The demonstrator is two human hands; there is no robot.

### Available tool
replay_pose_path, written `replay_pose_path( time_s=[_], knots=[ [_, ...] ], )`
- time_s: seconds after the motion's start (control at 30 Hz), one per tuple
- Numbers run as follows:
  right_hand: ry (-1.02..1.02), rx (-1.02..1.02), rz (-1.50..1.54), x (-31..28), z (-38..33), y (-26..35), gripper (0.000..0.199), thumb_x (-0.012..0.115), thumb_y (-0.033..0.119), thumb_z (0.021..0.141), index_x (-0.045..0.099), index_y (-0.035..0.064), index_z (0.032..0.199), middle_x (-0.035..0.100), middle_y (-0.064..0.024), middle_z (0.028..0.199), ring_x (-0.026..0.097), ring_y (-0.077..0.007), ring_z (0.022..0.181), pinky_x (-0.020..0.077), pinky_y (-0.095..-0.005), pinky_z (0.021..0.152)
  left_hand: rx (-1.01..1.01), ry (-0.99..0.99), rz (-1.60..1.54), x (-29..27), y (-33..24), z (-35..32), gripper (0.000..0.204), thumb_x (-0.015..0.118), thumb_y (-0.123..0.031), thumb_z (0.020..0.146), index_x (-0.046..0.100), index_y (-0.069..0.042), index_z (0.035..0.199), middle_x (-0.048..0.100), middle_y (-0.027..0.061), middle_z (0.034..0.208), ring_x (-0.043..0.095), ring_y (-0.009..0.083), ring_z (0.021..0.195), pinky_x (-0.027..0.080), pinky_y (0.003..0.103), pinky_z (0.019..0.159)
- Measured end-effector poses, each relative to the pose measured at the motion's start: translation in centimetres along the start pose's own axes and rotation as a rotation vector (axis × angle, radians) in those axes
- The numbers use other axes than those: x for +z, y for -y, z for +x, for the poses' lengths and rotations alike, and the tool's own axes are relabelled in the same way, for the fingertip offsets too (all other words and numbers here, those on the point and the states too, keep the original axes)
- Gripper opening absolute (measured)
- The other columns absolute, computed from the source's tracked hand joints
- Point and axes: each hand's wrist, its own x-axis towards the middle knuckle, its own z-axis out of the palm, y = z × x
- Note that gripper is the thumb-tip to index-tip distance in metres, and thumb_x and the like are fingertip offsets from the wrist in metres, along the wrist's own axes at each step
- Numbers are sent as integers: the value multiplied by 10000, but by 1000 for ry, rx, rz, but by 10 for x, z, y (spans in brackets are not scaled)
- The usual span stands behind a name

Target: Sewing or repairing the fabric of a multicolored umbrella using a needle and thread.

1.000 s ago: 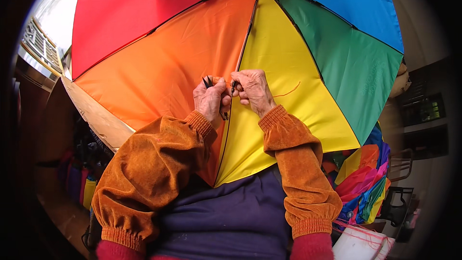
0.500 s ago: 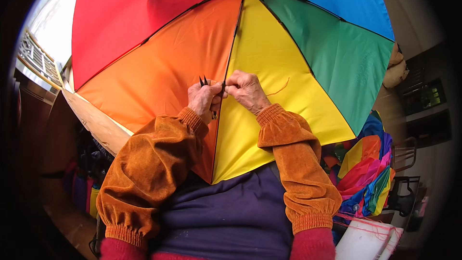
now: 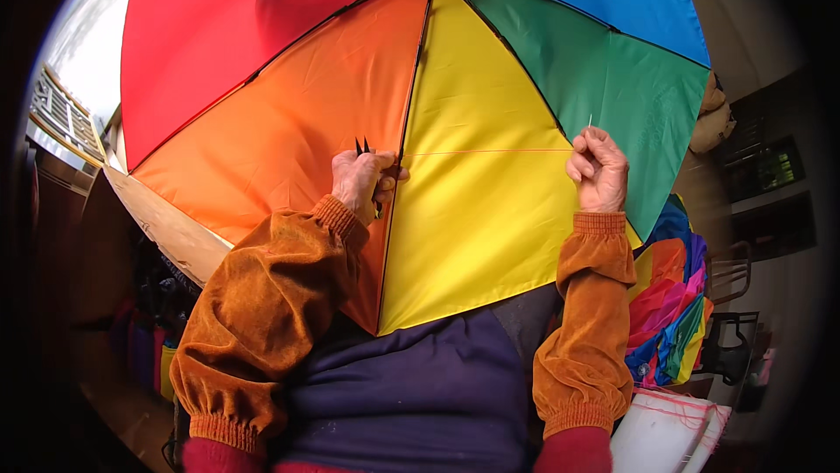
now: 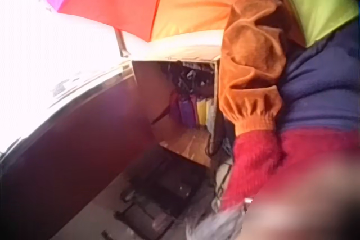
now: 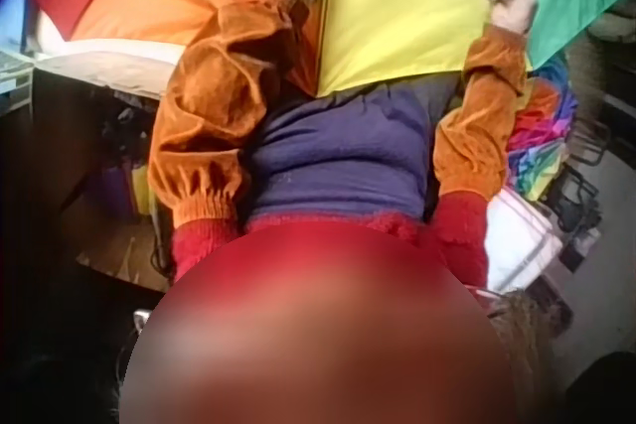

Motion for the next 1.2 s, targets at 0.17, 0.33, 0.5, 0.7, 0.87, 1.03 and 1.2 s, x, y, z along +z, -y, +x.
replay_pose_path(
  time_s=[0.17, 0.33, 0.5, 0.7, 0.87, 1.03, 1.2],
  knots=[
    [82, 54, -795, 105, -4, -64, 115, 527, 50, 748, 604, -12, 688, 557, -57, 570, 482, -111, 451, 398, -210, 436, 22, -50, -21, 2, 9, 2, 70, 508, -9, 792, 505, 44, 746, 572, 140, 622, 407, 77, 399, 298, 210, 327],
    [379, -160, -1450, 126, 0, -120, 132, 474, 14, 730, 580, -15, 656, 573, -162, 598, 576, -255, 554, 475, -360, 556, 24, -35, -107, 4, 8, 0, 68, 504, -14, 777, 507, 36, 731, 571, 144, 623, 419, 86, 402, 303, 221, 334],
    [447, -347, -1355, 128, -9, -125, 123, 488, 37, 725, 592, -14, 683, 594, -167, 673, 577, -297, 622, 467, -367, 609, 67, -140, -138, 4, 10, -4, 92, 499, -29, 777, 507, 3, 691, 565, 131, 607, 423, 94, 397, 306, 229, 334],
    [300, -173, -1211, 134, -15, -120, 100, 508, 34, 732, 582, -22, 693, 592, -158, 662, 579, -293, 618, 459, -360, 584, 31, -154, -159, 8, 11, -4, 100, 499, -28, 779, 521, 0, 685, 514, 72, 556, 417, 87, 393, 294, 232, 331],
    [428, -364, -1241, 125, -6, -133, 117, 482, -8, 753, 547, -44, 663, 571, -160, 643, 590, -244, 574, 461, -329, 532, 42, -139, -156, 9, 12, -2, 92, 504, -24, 773, 524, 0, 686, 497, 59, 547, 408, 84, 395, 286, 231, 334],
    [496, -281, -1192, 132, -9, -124, 70, 504, -54, 729, 567, -61, 698, 572, -141, 645, 580, -181, 598, 456, -286, 548, 60, -143, -191, 5, 12, -4, 87, 504, -24, 776, 523, 4, 696, 492, 58, 547, 399, 84, 396, 277, 225, 339],
    [494, -296, -1053, 130, -3, -125, 82, 477, -68, 733, 551, -70, 698, 578, -113, 644, 584, -164, 596, 466, -270, 540, 19, -98, -208, 7, 10, -4, 73, 510, -31, 784, 526, 11, 727, 497, 57, 549, 393, 85, 397, 277, 224, 336]
  ],
)
